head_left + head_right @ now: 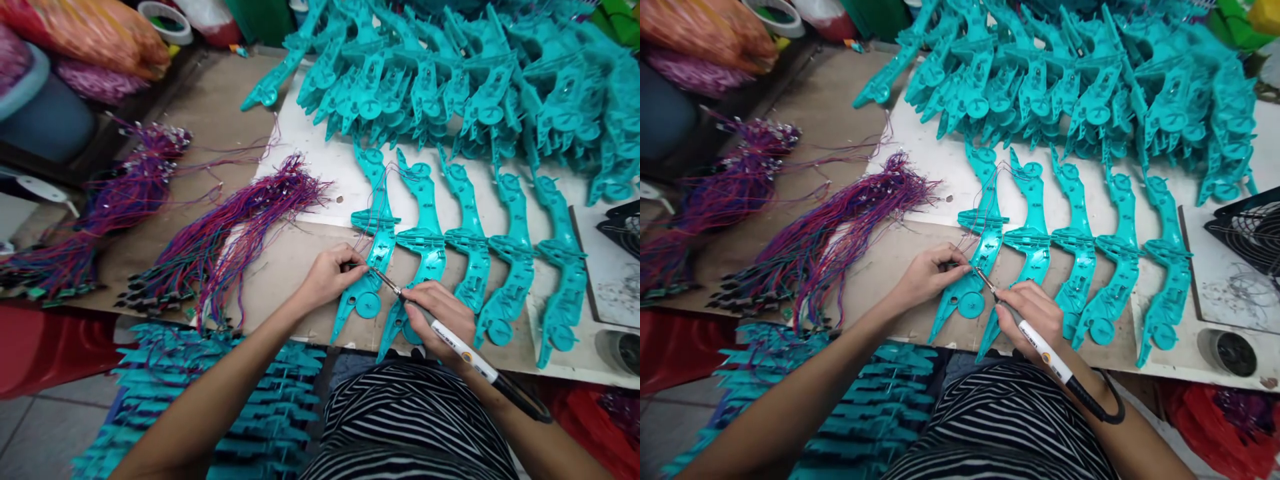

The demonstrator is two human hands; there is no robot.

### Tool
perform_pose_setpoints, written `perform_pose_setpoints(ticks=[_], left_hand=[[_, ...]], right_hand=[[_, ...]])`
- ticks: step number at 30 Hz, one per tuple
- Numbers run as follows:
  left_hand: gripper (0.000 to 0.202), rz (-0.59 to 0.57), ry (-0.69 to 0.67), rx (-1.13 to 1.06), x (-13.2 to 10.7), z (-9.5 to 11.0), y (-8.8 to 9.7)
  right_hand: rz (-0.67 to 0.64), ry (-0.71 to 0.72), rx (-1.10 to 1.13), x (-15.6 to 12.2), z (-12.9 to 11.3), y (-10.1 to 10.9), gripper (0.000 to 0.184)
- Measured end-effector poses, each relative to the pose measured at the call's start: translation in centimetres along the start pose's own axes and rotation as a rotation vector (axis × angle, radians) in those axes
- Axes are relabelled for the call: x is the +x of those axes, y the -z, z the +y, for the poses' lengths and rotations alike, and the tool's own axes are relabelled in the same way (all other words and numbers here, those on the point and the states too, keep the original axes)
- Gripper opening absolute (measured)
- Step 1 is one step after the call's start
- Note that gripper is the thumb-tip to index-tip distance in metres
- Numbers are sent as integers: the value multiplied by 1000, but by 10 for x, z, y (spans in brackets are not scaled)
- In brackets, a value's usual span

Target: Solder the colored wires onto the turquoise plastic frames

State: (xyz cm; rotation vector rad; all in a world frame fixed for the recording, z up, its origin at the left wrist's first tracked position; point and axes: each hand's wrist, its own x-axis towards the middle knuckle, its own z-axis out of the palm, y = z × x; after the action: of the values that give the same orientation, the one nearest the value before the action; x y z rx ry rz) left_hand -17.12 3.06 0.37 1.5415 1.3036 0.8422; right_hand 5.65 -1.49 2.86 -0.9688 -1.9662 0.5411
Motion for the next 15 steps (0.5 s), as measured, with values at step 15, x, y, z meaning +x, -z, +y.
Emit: perform_pose_setpoints(ticks=[15], left_hand=[[8, 2, -45, 33, 0, -4, -1]], right_hand=[[18, 71, -50, -2, 1, 0, 24]])
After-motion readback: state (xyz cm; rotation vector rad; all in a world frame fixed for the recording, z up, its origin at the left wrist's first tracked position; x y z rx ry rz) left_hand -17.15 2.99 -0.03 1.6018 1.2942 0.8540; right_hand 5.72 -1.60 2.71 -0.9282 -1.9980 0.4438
